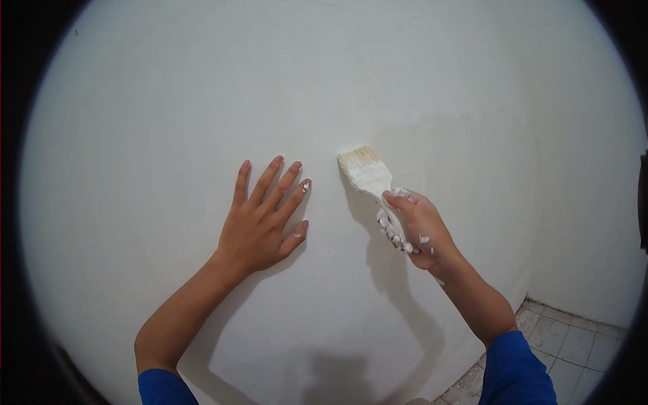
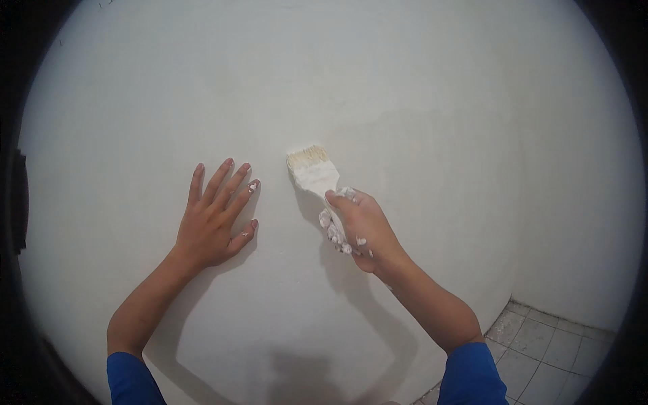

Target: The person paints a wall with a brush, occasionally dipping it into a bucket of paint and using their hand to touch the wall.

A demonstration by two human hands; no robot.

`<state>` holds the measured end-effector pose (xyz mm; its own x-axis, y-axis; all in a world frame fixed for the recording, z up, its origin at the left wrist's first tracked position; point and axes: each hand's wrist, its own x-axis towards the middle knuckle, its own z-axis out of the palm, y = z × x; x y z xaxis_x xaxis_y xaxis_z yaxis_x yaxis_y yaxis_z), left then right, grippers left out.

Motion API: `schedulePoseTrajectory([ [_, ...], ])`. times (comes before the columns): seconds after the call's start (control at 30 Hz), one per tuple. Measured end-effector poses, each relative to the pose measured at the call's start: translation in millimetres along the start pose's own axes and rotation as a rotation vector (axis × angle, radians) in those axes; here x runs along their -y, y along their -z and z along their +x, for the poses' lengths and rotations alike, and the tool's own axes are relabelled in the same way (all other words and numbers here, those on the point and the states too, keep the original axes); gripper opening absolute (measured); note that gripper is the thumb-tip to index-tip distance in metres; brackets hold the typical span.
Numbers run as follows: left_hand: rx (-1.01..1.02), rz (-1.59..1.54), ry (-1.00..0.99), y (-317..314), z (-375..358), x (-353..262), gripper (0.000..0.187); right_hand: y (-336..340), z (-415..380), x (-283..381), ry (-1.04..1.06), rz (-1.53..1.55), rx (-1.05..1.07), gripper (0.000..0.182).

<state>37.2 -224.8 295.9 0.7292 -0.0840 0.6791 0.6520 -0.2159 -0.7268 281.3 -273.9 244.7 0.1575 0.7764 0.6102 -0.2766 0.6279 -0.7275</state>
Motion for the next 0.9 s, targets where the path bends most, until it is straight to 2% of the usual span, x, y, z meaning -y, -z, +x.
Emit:
schedulePoseTrajectory([
  [0.07, 0.009, -0.004, -0.001, 2.0, 2.3, 4.5, 0.051, 4.9, -7.3, -12.4, -0.018, 0.004, 0.032, 0.020],
  [0.17, 0.024, -0.035, 0.000, -43.5, 7.4, 24.4, 0.051, 2.3, 12.4, -33.3, -0.121, 0.056, -0.084, 0.020],
  [0.27, 0.035, -0.046, 0.003, -58.9, 8.3, 30.3, 0.051, -4.9, 32.9, -29.0, -0.025, 0.077, -0.080, 0.019],
  [0.4, 0.043, -0.062, 0.008, -67.3, 7.8, 34.5, 0.051, -8.9, 73.2, -14.1, 0.028, 0.003, 0.025, 0.022],
  [0.47, 0.028, -0.075, 0.005, -65.9, 8.1, 35.4, 0.050, -7.0, 81.6, -24.5, 0.029, -0.018, 0.010, 0.021],
  [0.7, 0.030, -0.104, -0.017, -65.8, 6.5, 41.1, 0.049, 16.8, 32.2, -52.8, -0.167, -0.034, -0.018, 0.021],
  [0.9, 0.037, -0.109, -0.009, -65.4, 7.4, 42.2, 0.050, -8.7, 57.8, -0.4, -0.031, -0.023, -0.100, 0.019],
])
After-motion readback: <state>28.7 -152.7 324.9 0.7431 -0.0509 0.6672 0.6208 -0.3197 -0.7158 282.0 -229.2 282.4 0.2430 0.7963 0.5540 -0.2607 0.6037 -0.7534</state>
